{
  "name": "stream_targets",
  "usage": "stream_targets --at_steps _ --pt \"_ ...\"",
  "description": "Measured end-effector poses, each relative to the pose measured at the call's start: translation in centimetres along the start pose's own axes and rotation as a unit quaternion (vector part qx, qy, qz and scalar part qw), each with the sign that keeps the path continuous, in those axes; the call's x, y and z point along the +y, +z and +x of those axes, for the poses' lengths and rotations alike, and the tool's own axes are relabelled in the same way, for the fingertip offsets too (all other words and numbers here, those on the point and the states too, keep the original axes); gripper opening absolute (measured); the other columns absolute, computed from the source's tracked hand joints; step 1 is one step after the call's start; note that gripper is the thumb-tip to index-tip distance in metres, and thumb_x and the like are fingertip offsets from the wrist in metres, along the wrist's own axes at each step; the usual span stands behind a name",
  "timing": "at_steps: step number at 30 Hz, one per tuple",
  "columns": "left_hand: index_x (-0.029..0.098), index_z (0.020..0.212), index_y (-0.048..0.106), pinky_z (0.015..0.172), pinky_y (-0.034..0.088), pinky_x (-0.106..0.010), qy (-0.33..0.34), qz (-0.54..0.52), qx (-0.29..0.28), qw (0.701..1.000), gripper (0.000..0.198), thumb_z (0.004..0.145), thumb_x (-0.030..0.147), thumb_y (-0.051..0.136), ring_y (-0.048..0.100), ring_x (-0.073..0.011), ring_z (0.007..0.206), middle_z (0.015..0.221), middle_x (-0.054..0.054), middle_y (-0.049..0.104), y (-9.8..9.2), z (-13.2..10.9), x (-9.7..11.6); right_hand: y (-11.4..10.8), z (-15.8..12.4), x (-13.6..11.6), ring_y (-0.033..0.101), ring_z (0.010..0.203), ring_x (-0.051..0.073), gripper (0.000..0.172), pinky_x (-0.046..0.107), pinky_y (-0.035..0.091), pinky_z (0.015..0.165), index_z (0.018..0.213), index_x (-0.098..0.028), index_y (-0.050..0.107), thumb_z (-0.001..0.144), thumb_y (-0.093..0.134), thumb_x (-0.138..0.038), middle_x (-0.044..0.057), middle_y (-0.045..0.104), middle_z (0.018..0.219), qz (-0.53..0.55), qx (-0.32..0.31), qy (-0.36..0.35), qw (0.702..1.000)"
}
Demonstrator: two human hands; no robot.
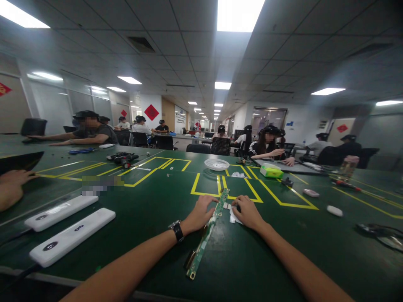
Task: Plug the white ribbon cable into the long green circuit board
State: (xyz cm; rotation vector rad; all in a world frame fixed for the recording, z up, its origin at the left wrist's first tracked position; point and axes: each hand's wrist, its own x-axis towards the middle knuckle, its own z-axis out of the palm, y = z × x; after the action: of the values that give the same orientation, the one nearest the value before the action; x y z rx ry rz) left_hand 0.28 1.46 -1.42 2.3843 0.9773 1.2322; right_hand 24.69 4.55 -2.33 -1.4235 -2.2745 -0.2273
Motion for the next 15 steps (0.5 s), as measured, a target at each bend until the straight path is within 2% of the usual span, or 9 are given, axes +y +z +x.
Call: stream_targets --at_steps 2,4,9,15 --pt "0.020 0.110 0.060 0.096 0.038 -0.036 -0.005 0.006 -0.007 1.000 0.026 0.086 0.022 0.049 0.049 -0.0213 0.105 0.109 -0.006 0.059 -0.06 -0.01 0.05 0.08 0.06 0.02 0.049 0.096 0.023 0.018 0.034 0.035 0.085 0.089 -0.018 0.066 0.084 0.051 -0.028 0.010 0.059 0.096 -0.022 0.013 0.046 0.999" --pt "0.020 0.109 0.060 0.096 0.038 -0.036 -0.013 0.009 -0.010 1.000 0.026 0.086 0.023 0.048 0.049 -0.0216 0.105 0.108 -0.006 0.060 -0.11 -0.01 0.08 0.12 0.07 -0.02 0.049 0.095 0.023 0.018 0.034 0.035 0.085 0.088 -0.016 0.065 0.085 0.050 -0.026 0.011 0.059 0.095 -0.024 0.014 0.054 0.998" --pt "0.021 0.109 0.060 0.097 0.036 -0.037 -0.026 0.008 -0.010 1.000 0.026 0.085 0.022 0.048 0.049 -0.0221 0.107 0.111 -0.006 0.059 -0.20 0.07 0.02 -0.08 -0.05 -0.43 0.050 0.096 0.022 0.017 0.032 0.036 0.085 0.091 -0.018 0.064 0.085 0.050 -0.026 0.008 0.059 0.099 0.031 -0.006 -0.049 0.998" --pt "0.020 0.108 0.060 0.098 0.036 -0.039 -0.037 0.016 -0.002 0.999 0.027 0.085 0.022 0.048 0.048 -0.0229 0.107 0.110 -0.007 0.059 -0.18 0.14 -0.13 0.29 0.23 0.06 0.051 0.095 0.024 0.019 0.034 0.036 0.085 0.090 -0.015 0.065 0.084 0.051 -0.025 0.012 0.060 0.095 -0.001 0.008 0.059 0.998"
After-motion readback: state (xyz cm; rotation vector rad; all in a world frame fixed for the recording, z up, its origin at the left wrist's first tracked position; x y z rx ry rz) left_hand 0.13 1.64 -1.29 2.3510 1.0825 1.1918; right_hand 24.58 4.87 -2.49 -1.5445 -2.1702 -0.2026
